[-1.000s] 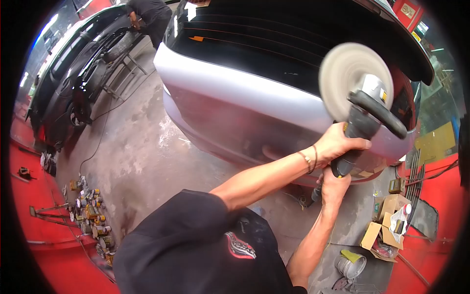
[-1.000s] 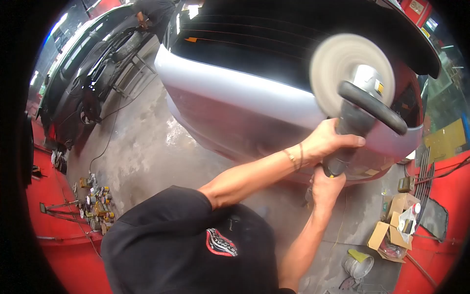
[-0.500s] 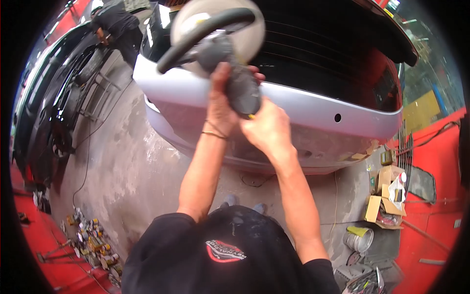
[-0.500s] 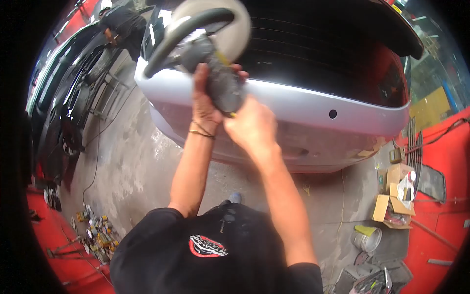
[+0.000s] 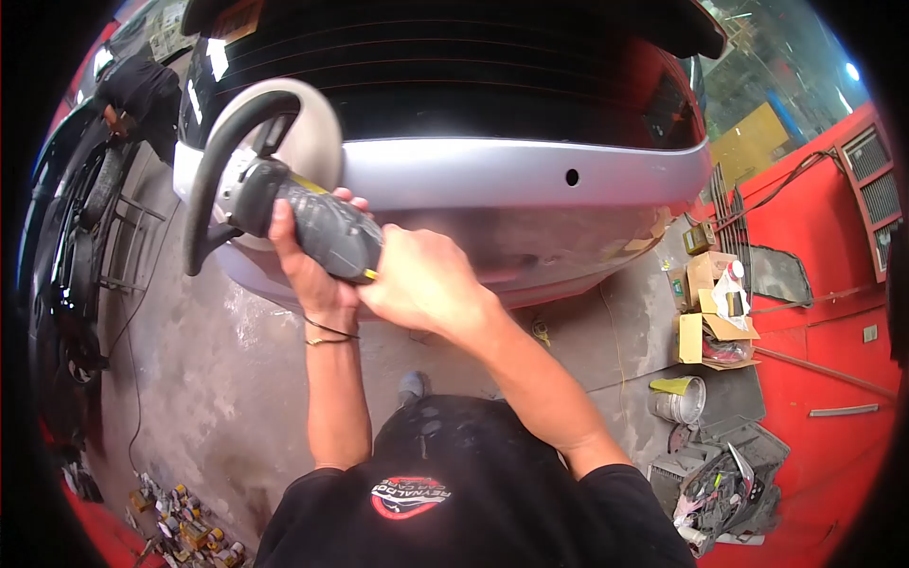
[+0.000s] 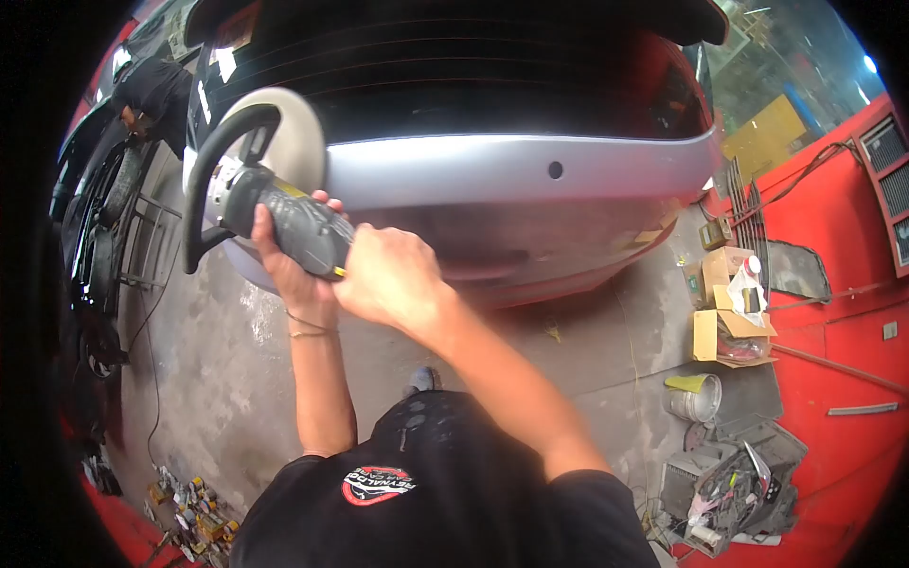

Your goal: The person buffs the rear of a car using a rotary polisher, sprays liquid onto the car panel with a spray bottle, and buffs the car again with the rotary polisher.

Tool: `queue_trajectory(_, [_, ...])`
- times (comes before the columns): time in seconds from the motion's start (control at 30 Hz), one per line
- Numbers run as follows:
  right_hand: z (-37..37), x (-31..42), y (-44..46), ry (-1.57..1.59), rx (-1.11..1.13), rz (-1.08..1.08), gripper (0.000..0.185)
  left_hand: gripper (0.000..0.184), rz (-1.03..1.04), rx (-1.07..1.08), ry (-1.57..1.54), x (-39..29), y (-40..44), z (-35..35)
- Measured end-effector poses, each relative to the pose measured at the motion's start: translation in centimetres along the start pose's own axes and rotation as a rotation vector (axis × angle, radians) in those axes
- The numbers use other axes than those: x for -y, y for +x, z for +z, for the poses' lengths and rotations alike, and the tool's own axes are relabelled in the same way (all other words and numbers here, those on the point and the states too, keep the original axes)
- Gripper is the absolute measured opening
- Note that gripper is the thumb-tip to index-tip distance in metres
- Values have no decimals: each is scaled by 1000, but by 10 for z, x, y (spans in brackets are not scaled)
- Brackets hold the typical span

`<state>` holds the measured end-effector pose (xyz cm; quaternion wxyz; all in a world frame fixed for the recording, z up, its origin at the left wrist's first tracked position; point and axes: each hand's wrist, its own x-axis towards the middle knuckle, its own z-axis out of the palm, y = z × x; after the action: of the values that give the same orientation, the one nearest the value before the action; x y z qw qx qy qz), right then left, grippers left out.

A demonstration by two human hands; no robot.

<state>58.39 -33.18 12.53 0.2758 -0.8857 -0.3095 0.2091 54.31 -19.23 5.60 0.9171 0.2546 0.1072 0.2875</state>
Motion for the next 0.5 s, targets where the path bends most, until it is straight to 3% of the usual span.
queue_trajectory(0.13, [-43, -81, -67, 25, -148, 77, 47, 69, -120, 98, 62, 89, -37, 48])
queue_trajectory(0.3, [-103, -202, -160, 244, -209, 233, 48, 57, -69, 169, 300, 216, -109, 141])
queue_trajectory(0.43, [-104, -321, -217, 522, -287, 244, 40, 52, -234, 300, 460, 312, -143, 165])
queue_trajectory(0.5, [-103, -347, -237, 664, -334, 315, 33, 55, -345, 413, 376, 344, -150, 172])
